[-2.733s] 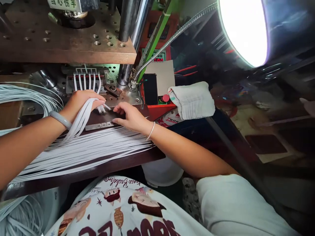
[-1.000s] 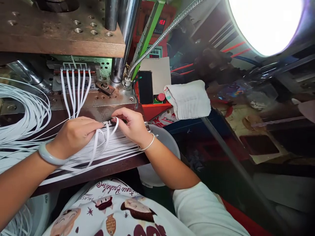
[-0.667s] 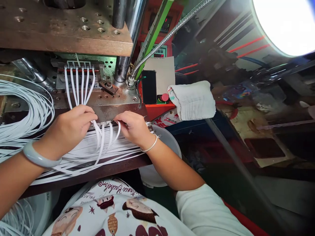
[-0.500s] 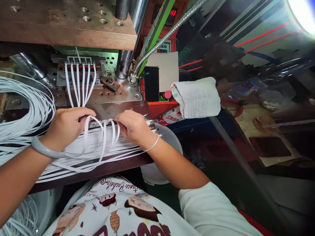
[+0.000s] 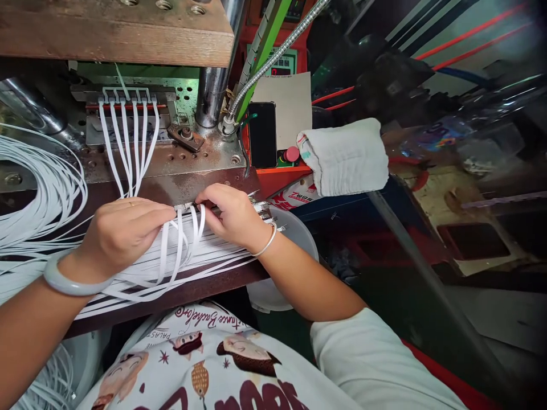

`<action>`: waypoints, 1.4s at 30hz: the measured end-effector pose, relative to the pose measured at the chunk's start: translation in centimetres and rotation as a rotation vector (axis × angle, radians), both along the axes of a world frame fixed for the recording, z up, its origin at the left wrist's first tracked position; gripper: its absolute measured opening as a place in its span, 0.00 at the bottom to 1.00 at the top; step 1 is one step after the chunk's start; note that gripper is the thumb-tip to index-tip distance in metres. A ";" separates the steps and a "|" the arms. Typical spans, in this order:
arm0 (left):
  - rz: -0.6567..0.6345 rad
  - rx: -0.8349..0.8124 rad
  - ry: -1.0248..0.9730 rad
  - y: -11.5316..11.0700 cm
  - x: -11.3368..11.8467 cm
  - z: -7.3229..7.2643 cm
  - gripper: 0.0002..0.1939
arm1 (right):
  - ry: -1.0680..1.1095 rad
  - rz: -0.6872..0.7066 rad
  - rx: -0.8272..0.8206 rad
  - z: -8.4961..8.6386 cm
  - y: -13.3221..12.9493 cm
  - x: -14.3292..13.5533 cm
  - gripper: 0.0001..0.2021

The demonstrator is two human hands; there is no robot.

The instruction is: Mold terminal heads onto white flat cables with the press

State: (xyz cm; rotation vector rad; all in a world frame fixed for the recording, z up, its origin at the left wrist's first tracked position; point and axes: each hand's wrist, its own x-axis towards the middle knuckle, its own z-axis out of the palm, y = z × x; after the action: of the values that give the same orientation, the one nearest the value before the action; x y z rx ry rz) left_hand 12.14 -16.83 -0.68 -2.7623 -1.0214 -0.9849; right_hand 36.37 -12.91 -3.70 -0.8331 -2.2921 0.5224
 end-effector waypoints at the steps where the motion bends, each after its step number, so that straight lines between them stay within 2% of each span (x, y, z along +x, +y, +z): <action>1: -0.010 -0.014 0.012 0.0 0.1 -0.1 0.12 | -0.011 -0.008 -0.006 0.0 0.0 0.0 0.07; 3: -0.010 -0.035 0.016 0.0 0.0 -0.3 0.12 | -0.029 -0.020 -0.016 0.1 0.0 -0.1 0.06; 5: 0.042 -0.048 0.051 0.0 -0.4 -0.2 0.12 | -0.038 -0.018 -0.018 0.2 0.0 -0.1 0.07; 9: 0.278 -0.032 0.185 -0.5 -1.5 0.7 0.09 | -0.035 -0.004 -0.005 0.2 0.0 -0.1 0.08; 12: 0.353 -0.199 -0.042 -0.8 -1.7 1.4 0.08 | -0.010 0.000 0.013 0.1 0.0 0.0 0.07; 15: 0.286 -0.344 -0.185 -0.9 -1.7 1.5 0.07 | 0.013 0.011 0.024 0.1 0.0 0.0 0.06; 20: 0.232 -0.209 -0.171 -0.9 -1.6 1.4 0.09 | 0.014 0.014 0.002 0.2 0.0 0.1 0.05; 24: 0.215 -0.229 -0.146 -0.8 -1.6 1.2 0.09 | 0.011 0.011 -0.005 0.2 -0.1 0.1 0.05; 29: 0.210 -0.204 -0.039 -0.4 -1.5 0.7 0.10 | -0.003 0.005 -0.015 0.3 -0.1 0.1 0.05; 35: 0.234 -0.145 -0.018 -0.3 -1.8 0.5 0.09 | -0.028 -0.001 -0.052 0.4 -0.1 0.0 0.04; 40: 0.089 -0.062 0.093 -0.2 -1.8 0.3 0.10 | -0.009 0.004 -0.085 1.0 -0.2 0.1 0.07; 42: 0.050 -0.019 0.109 -0.3 -1.8 0.2 0.10 | 0.014 -0.061 -0.106 1.8 0.3 1.2 0.08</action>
State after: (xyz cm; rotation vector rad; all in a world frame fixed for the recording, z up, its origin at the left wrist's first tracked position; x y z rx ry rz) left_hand 10.33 -17.11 -0.44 -2.7561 -1.0833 -0.8122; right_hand 37.54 -12.65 -1.87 -0.9448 -2.2350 0.6244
